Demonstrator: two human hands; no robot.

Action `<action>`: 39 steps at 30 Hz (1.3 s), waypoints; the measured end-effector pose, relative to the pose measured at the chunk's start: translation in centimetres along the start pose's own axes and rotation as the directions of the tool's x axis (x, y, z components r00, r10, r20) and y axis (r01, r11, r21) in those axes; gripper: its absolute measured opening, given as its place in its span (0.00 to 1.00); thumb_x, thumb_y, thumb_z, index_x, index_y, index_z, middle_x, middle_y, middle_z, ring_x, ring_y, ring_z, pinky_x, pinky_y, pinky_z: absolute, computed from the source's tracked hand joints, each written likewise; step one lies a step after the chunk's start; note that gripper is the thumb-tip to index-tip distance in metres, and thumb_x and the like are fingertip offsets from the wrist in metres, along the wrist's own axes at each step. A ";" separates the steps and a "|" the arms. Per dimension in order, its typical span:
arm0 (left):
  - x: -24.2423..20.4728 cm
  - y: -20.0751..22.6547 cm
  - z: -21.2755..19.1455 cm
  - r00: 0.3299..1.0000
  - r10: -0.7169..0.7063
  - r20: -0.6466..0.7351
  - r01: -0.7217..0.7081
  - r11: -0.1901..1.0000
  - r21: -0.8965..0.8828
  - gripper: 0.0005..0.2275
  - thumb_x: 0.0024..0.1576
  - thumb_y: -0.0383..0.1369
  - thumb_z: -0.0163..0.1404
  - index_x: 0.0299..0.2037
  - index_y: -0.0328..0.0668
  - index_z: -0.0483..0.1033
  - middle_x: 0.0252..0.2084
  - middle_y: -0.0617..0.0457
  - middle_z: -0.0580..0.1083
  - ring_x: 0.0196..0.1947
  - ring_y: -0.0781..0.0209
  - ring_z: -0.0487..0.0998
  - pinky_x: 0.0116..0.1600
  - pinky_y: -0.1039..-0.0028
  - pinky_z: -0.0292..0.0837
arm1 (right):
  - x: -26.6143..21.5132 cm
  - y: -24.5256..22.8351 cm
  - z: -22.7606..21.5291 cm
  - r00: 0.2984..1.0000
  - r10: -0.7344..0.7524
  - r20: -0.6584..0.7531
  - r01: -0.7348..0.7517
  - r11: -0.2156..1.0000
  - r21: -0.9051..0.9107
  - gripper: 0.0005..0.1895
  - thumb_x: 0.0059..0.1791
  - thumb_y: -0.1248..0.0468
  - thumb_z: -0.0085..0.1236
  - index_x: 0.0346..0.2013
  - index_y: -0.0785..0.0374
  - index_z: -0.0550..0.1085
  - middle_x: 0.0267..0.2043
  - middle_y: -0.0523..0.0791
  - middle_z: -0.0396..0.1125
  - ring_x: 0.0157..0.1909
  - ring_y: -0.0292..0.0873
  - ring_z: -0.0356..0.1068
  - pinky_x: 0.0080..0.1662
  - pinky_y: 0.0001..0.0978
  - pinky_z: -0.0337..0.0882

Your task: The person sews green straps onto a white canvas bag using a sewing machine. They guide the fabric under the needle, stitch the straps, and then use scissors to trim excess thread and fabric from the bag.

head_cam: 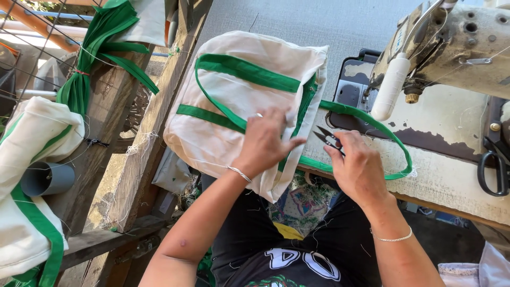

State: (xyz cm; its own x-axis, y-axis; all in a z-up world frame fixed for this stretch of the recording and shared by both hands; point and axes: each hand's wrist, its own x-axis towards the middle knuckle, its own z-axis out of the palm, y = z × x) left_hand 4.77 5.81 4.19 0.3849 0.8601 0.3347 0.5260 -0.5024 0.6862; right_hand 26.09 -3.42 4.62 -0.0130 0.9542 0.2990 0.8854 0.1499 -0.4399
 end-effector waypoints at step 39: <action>-27.7 -10.1 -4.8 0.792 -0.137 -0.596 0.253 0.961 0.115 0.20 0.63 0.27 0.49 0.66 0.39 0.64 0.55 0.41 0.76 0.46 0.45 0.82 0.44 0.61 0.78 | -6.7 7.6 -0.2 0.941 -0.300 -0.156 0.253 0.931 -0.262 0.32 0.51 0.82 0.54 0.71 0.77 0.82 0.30 0.50 0.67 0.22 0.45 0.50 0.30 0.41 0.57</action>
State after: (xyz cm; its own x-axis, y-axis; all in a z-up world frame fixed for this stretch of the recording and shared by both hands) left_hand -14.84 -12.47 -8.90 -0.2191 0.8022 0.5554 0.6901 -0.2749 0.6694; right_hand 33.03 -8.76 -0.54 -0.2054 0.8125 0.5455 0.9430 0.3135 -0.1118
